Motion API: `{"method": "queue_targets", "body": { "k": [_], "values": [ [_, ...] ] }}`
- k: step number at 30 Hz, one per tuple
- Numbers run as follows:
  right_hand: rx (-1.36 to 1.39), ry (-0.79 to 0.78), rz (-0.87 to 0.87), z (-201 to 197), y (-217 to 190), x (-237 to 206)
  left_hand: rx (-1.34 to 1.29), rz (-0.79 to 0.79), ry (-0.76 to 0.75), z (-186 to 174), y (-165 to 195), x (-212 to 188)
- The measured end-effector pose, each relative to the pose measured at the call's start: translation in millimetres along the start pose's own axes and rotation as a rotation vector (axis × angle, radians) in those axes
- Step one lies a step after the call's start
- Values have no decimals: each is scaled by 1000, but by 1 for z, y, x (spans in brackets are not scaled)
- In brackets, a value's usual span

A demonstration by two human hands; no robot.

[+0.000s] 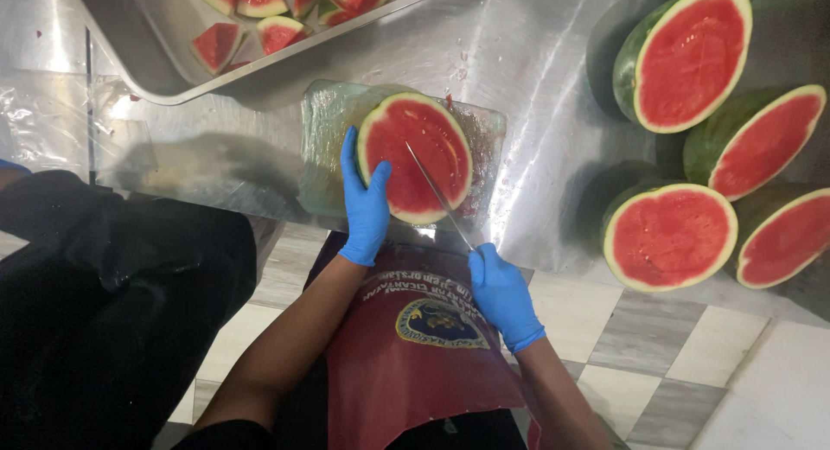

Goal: The person cuts halved watermelons into wedges with a knife on a cutting board, trimming rind pieces, and places the cut wedges into a plastic-lined metal tray, repeating the cycle across several watermelon halves on the stainless steel table.

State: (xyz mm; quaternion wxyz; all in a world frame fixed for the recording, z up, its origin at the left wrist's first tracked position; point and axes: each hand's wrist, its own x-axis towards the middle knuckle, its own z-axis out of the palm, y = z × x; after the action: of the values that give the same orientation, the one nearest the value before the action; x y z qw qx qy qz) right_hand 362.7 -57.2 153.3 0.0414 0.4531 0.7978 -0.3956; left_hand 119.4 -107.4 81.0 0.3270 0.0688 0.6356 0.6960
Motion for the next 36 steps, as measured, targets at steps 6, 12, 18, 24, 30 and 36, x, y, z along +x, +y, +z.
{"method": "queue_targets", "body": {
  "k": [6, 12, 18, 24, 30, 36],
  "values": [
    [41, -29, -19, -5, -3, 1, -5, -23, 4, 2, 6, -1],
    [19, -78, 53, -6, -9, 8, 108, 15, -16, 3, 14, -6],
    [24, -83, 43, -2, -9, 16, 85, -29, -2, 4, 16, -1],
    [-42, -46, 11, 12, -3, 25, 56, -81, 10, 3, 19, 2],
    [-97, -10, 36, 26, 8, 32, 93, -68, 11, 5, 18, 6],
    [-34, -19, 34, 37, 5, 51, 130, -118, -2, 3, 24, 10]
  ]
}}
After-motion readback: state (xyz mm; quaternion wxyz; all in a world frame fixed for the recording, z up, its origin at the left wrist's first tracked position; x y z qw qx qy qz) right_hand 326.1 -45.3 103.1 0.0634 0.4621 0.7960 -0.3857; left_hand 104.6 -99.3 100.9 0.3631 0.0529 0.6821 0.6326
